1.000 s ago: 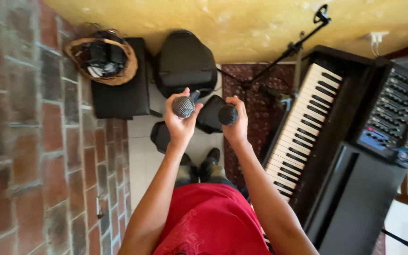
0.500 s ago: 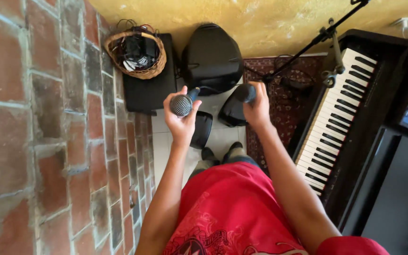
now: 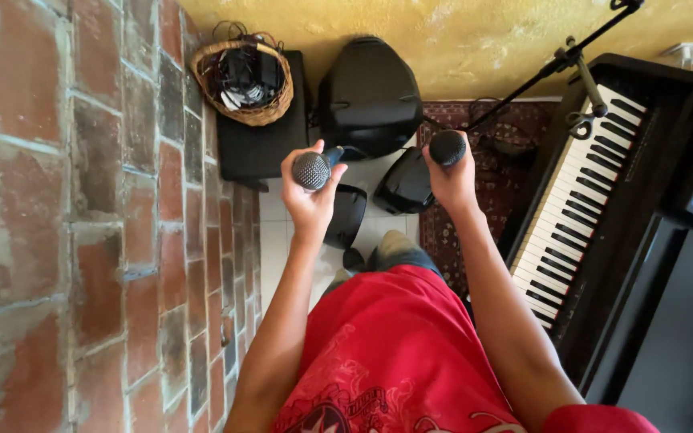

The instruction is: Wiping down a digital piano, music stand, and digital mixer, and organizing microphones in a restaurant setting.

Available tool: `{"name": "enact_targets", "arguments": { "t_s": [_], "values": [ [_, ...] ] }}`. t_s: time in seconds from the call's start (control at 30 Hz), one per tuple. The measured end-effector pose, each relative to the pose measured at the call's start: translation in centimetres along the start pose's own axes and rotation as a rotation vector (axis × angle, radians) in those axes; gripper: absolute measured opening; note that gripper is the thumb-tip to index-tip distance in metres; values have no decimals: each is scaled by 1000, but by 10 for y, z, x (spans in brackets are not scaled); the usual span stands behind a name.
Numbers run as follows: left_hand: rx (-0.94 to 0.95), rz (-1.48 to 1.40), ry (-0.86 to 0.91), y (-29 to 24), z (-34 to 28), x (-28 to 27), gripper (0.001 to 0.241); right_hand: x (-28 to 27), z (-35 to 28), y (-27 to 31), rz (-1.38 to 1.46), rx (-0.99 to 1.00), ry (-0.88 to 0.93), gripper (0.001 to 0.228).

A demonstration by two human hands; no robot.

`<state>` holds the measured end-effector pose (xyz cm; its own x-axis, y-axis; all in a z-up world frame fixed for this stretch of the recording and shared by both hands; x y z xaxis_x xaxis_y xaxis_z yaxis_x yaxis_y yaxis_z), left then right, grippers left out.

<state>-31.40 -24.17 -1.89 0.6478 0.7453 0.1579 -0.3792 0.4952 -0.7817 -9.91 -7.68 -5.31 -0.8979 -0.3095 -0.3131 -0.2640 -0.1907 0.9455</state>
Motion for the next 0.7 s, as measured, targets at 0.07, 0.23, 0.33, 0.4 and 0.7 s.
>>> {"name": "enact_targets", "arguments": {
  "t_s": [0.07,0.23,0.33,0.4,0.7],
  "values": [
    [-1,51,4,-4,-2,0,54,3,-4,-18,57,20,-1,25],
    [32,104,33,1,-4,8,53,-1,-7,-47,184,137,-59,28],
    [3,63,43,6,-8,14,52,-3,-11,-36,76,138,-81,26],
    [14,48,49,2,-10,16,53,0,-14,-15,167,116,-34,28],
    [-16,18,-40,12,0,15,55,18,13,3,94,37,-12,28]
  ]
}}
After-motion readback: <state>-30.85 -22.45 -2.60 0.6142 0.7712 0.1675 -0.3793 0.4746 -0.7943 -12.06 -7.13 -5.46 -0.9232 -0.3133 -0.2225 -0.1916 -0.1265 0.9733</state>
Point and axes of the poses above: each hand's wrist, its own z-axis towards the middle knuckle, its own x-axis out of the palm, y = z × x, the point moved 2 cm from there along z, towards the middle knuckle, and after that the axes turned 13 degrees about x, right-handed, at the moved point
